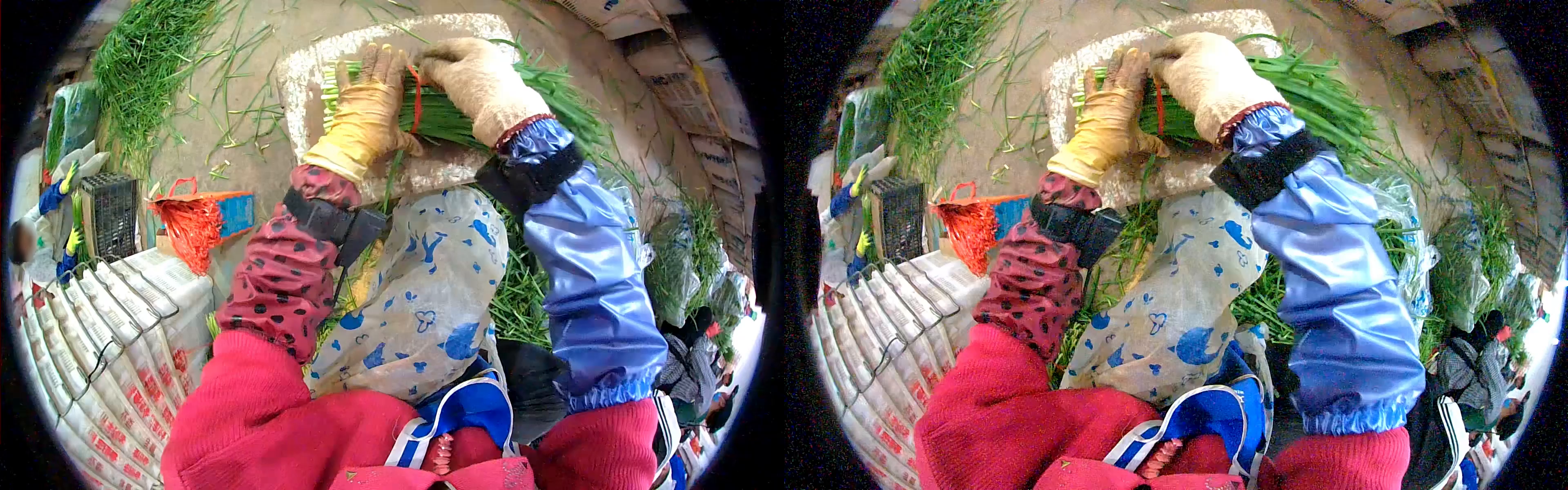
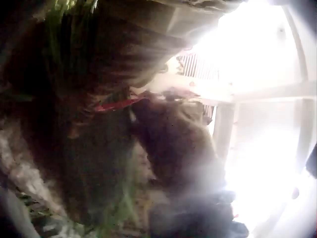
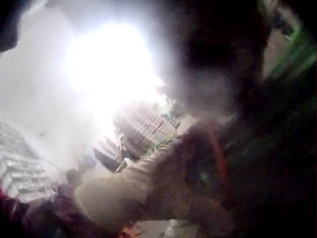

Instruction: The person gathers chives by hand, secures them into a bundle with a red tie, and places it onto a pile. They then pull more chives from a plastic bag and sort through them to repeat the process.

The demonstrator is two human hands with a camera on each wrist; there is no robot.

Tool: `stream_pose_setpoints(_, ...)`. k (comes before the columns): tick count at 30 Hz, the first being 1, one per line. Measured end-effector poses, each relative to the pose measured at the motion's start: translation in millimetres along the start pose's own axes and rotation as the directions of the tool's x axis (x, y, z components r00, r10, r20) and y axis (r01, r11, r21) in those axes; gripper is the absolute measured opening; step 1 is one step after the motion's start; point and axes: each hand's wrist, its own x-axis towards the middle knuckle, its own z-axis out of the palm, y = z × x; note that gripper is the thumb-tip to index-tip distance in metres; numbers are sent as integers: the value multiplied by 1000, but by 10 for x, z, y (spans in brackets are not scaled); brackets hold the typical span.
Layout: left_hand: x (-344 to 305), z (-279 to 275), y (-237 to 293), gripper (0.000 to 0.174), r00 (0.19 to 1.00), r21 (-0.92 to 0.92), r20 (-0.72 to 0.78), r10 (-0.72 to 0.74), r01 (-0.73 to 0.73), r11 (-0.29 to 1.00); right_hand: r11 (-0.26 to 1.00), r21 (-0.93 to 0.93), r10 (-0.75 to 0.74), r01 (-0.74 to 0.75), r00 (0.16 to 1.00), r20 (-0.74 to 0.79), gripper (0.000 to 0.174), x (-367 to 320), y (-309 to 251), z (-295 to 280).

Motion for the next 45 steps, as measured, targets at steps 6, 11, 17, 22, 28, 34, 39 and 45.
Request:
stream_pose_setpoints(6,180,227,15,102,993,173,61,-105,93,980,914,336,-174,229,967,-185,14,149,26,260)
stream_pose_setpoints(11,324,134,-39,85,992,167,105,-65,47,985,938,251,-250,240,968,6,29,-787,253,721)
stream_pose_setpoints(17,277,167,-32,98,996,352,86,-36,3,936,872,470,-85,136,988,-128,29,-684,-272,341)
stream_pose_setpoints(22,351,275,-30,89,998,433,64,27,-52,900,858,203,-369,471,841,-395,29,-210,-42,303)
stream_pose_setpoints(28,501,601,-181,67,1000,124,-1,-5,5,992,919,313,-215,240,970,-113,30,-389,184,660)
stream_pose_setpoints(34,413,237,-13,105,997,304,78,13,-36,952,996,6,-90,93,947,309,34,-758,493,592)
stream_pose_setpoints(39,213,56,-288,123,975,225,92,203,-219,949,663,-549,-461,508,856,235,33,-1062,604,304)
stream_pose_setpoints(45,225,-18,-611,126,978,-30,206,33,-28,999,560,-674,-383,482,872,306,18,-1486,-405,584)
